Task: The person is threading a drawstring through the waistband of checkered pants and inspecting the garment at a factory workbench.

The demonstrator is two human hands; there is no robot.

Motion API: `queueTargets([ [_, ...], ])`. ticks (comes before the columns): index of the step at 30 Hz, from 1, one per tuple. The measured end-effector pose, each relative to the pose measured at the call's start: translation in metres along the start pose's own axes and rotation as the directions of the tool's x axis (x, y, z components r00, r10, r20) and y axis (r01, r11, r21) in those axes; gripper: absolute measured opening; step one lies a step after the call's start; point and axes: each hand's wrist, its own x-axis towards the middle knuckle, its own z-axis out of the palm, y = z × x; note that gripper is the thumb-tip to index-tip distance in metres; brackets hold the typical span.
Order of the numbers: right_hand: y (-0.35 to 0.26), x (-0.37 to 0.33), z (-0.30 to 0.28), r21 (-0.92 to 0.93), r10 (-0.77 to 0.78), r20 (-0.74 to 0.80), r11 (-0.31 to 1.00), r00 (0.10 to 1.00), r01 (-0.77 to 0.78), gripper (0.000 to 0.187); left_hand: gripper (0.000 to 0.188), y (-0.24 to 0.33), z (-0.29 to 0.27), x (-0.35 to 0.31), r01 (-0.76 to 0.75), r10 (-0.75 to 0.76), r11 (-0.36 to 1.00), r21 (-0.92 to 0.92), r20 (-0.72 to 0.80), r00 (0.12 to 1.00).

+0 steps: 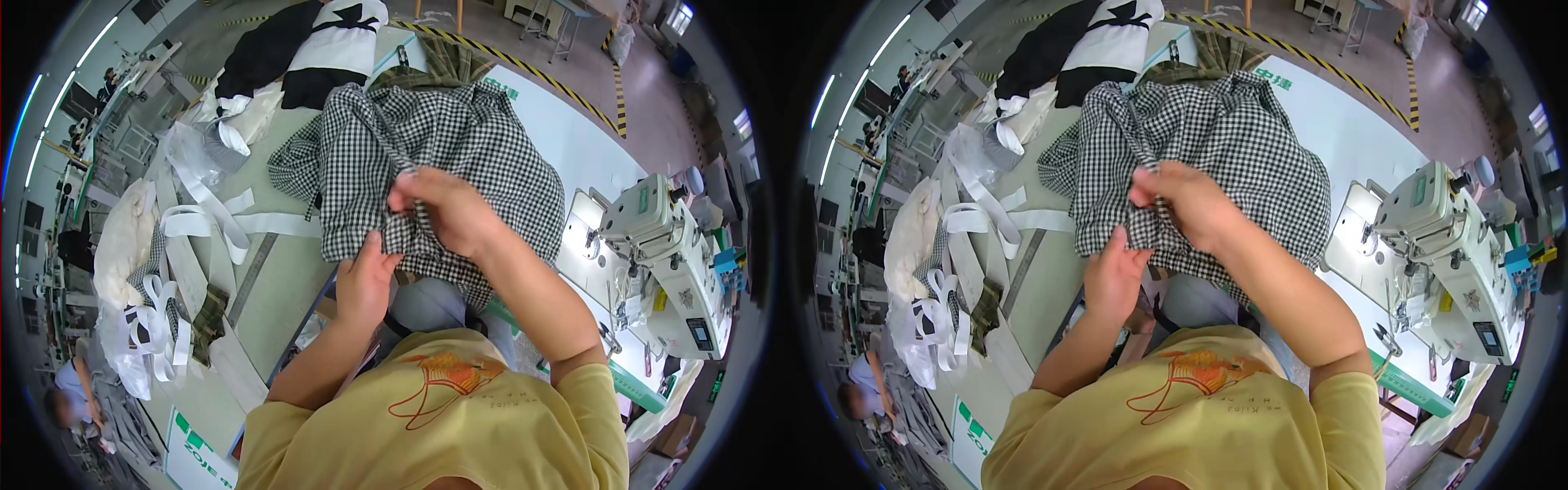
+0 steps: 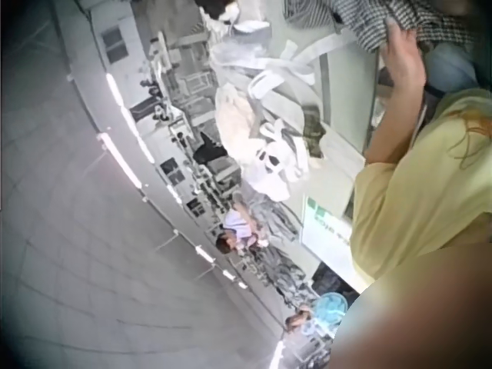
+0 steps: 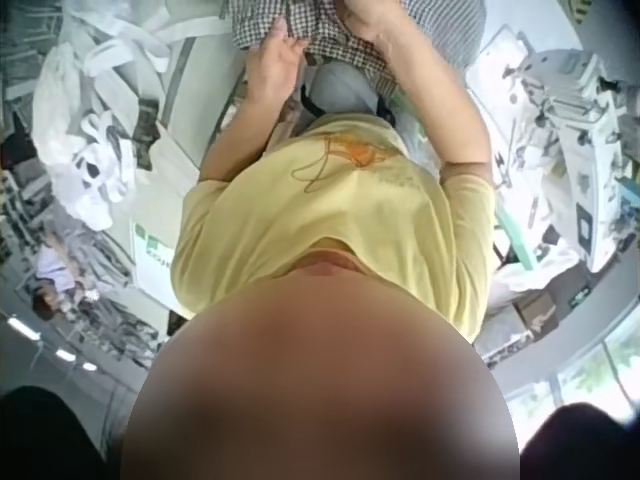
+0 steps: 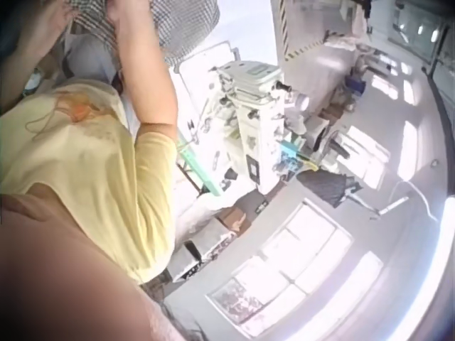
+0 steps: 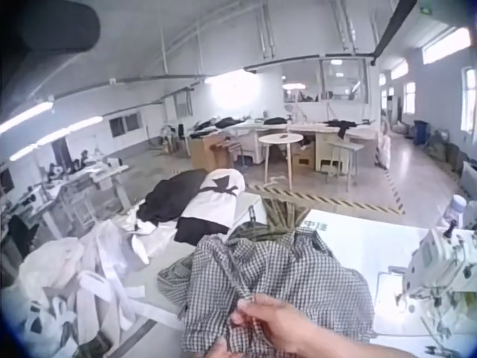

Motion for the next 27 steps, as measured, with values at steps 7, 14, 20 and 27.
queueTargets([
  [7, -0.084, 0.014, -0.010, 0.212, -0.309, 0.120, 0.936, 0.944, 0.279, 0.024, 0.022, -0.011, -0.018, -0.014, -0.014, 0.015, 0.987, -0.157, 0.002, 1.000],
  [14, -0.181, 0.021, -0.005, 0.068, -0.561, 0.099, 0.828, 0.822, 0.556, 0.024, 0.014, -0.005, -0.015, -0.018, 0.028, -0.040, 0.979, -0.204, -0.054, 0.998],
  [20, -0.181, 0.033, -0.071, -0.964, -0.529, -0.255, 0.207, 0.809, -0.168, 0.035, 0.028, -0.003, -0.011, -0.018, 0.102, -0.074, 0.945, -0.310, 0.099, 0.992],
  [27, -0.053, -0.081, -0.027, -0.988, -0.756, 0.032, 0.076, 0.654, 0.136, 0.017, 0.050, 0.011, -0.023, -0.018, 0.314, -0.348, 0.933, 0.176, 0.219, 0.912],
])
